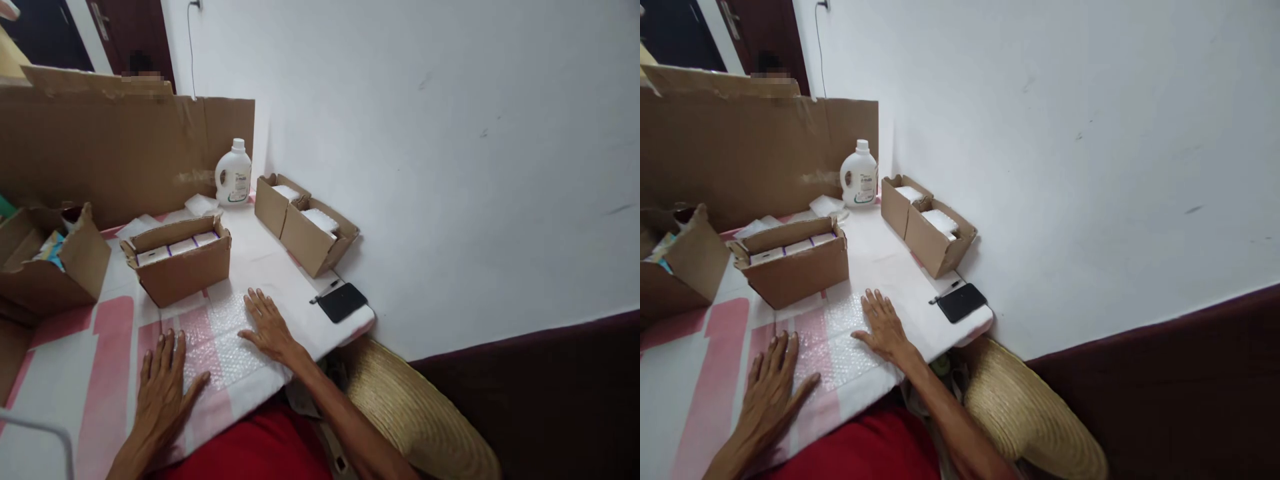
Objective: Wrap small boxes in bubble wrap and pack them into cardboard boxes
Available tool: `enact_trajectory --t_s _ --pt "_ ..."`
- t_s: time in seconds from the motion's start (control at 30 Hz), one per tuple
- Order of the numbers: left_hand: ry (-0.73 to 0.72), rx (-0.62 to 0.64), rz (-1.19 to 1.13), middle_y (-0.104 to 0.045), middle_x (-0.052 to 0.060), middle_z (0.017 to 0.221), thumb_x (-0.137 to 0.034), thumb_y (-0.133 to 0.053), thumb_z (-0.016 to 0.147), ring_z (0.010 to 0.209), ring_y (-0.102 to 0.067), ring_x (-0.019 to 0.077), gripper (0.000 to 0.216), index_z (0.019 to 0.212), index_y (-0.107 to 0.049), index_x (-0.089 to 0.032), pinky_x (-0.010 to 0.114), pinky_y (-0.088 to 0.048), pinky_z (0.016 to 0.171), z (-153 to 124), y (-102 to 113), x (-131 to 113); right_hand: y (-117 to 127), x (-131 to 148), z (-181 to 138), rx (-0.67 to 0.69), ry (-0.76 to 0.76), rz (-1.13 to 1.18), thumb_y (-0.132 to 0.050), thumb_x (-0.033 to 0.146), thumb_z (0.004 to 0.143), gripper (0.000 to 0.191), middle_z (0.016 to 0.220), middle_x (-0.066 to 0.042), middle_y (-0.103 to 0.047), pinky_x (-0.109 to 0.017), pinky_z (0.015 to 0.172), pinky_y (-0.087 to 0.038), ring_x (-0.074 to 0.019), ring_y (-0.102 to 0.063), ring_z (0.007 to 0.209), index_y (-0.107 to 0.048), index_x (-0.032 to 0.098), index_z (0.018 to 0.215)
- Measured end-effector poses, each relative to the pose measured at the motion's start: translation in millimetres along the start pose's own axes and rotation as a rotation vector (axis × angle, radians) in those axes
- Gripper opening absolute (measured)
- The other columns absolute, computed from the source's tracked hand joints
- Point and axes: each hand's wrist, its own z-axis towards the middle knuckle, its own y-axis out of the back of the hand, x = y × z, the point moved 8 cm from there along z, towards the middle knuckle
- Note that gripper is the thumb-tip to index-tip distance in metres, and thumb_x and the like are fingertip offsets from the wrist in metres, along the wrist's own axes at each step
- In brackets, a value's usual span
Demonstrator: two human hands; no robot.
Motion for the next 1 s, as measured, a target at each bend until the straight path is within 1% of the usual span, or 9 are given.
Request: enact_trajectory --t_s 0.1,0.23,0.37,0.43,0.53,0.63,0.73,0.83,1.0 --pt "-0.183 0.027 0.008 -0.032 0.020 0.163 -0.068 -0.053 0.084 0.152 -0.027 0.0358 0.098 0.160 -0.020 -0.016 0.053 -0.017 0.124 -23.6 8.5 -6.5 0.5 8.0 -36.2 0.093 0.209 0.012 -0.057 0.076 0.085 0.102 0.167 -0.016 -0.021 -0.053 0.125 -0.015 -0.0318 -0.012 0.156 -0.024 0.017 0.161" --pt "-0.351 0.103 -0.007 -0.041 0.014 0.160 -0.068 -0.060 0.080 0.148 -0.038 0.0308 0.102 0.161 -0.019 -0.021 0.045 -0.020 0.124 -58.1 24.0 -4.9 -7.0 17.1 -80.5 0.190 0.313 0.025 -0.059 0.076 0.083 0.106 0.167 -0.016 -0.019 -0.055 0.125 -0.006 -0.0344 -0.012 0.156 -0.022 0.016 0.161" --pt "-0.415 0.135 -0.030 -0.048 0.008 0.155 -0.047 -0.059 0.087 0.142 -0.047 0.0260 0.084 0.160 -0.023 -0.026 0.038 -0.031 0.119 -74.2 42.4 0.4 -7.6 18.1 -105.8 0.257 0.353 0.050 -0.060 0.056 0.092 0.088 0.167 -0.014 -0.022 -0.055 0.126 -0.006 -0.0326 -0.013 0.156 -0.023 0.017 0.161" --pt "-0.464 0.114 -0.076 -0.053 0.007 0.151 -0.032 -0.055 0.088 0.139 -0.051 0.0240 0.077 0.159 -0.026 -0.027 0.035 -0.038 0.114 -77.1 49.4 1.7 -6.2 14.1 -109.4 0.266 0.322 0.070 -0.057 0.043 0.096 0.072 0.165 -0.010 -0.030 -0.050 0.126 -0.010 -0.0288 -0.019 0.155 -0.031 0.019 0.159" --pt "-0.474 0.084 -0.188 -0.060 0.006 0.146 -0.024 -0.051 0.086 0.133 -0.057 0.0238 0.070 0.154 -0.037 -0.028 0.034 -0.047 0.106 -77.0 51.8 9.4 -2.9 8.1 -108.7 0.218 0.265 0.131 -0.055 0.035 0.098 0.057 0.158 -0.009 -0.043 -0.047 0.125 -0.019 -0.0267 -0.030 0.152 -0.046 0.020 0.152" --pt "-0.401 0.052 -0.281 -0.068 0.006 0.134 -0.020 -0.050 0.085 0.122 -0.065 0.0228 0.058 0.143 -0.054 -0.029 0.033 -0.053 0.098 -72.7 48.1 21.6 -0.8 6.6 -106.2 0.101 0.241 0.212 -0.055 0.030 0.098 0.047 0.151 -0.009 -0.054 -0.047 0.121 -0.028 -0.0255 -0.040 0.146 -0.056 0.022 0.144" --pt "-0.244 0.026 -0.391 -0.075 0.005 0.118 -0.015 -0.047 0.085 0.107 -0.072 0.0193 0.046 0.124 -0.068 -0.028 0.030 -0.057 0.091 -63.1 44.9 33.4 3.2 6.6 -103.4 -0.116 0.203 0.300 -0.051 0.022 0.099 0.035 0.137 -0.008 -0.066 -0.047 0.113 -0.038 -0.0241 -0.052 0.135 -0.066 0.023 0.131" --pt "-0.026 -0.002 -0.585 -0.077 0.004 0.104 -0.030 -0.055 0.087 0.093 -0.074 0.0191 0.029 0.111 -0.072 -0.025 0.027 -0.060 0.081 -51.5 42.8 40.9 6.4 9.3 -101.4 -0.324 0.129 0.379 -0.051 0.025 0.101 0.024 0.120 -0.006 -0.074 -0.047 0.104 -0.045 -0.0247 -0.059 0.123 -0.070 0.024 0.115" --pt "0.460 -0.029 -0.617 -0.076 0.002 0.095 -0.055 -0.060 0.085 0.086 -0.073 0.0213 0.037 0.101 -0.072 -0.024 0.030 -0.060 0.076 -48.0 29.8 49.5 7.6 17.4 -97.0 -0.498 -0.113 0.358 -0.052 0.025 0.102 0.019 0.099 -0.006 -0.072 -0.045 0.098 -0.047 -0.0252 -0.059 0.111 -0.068 0.022 0.092"
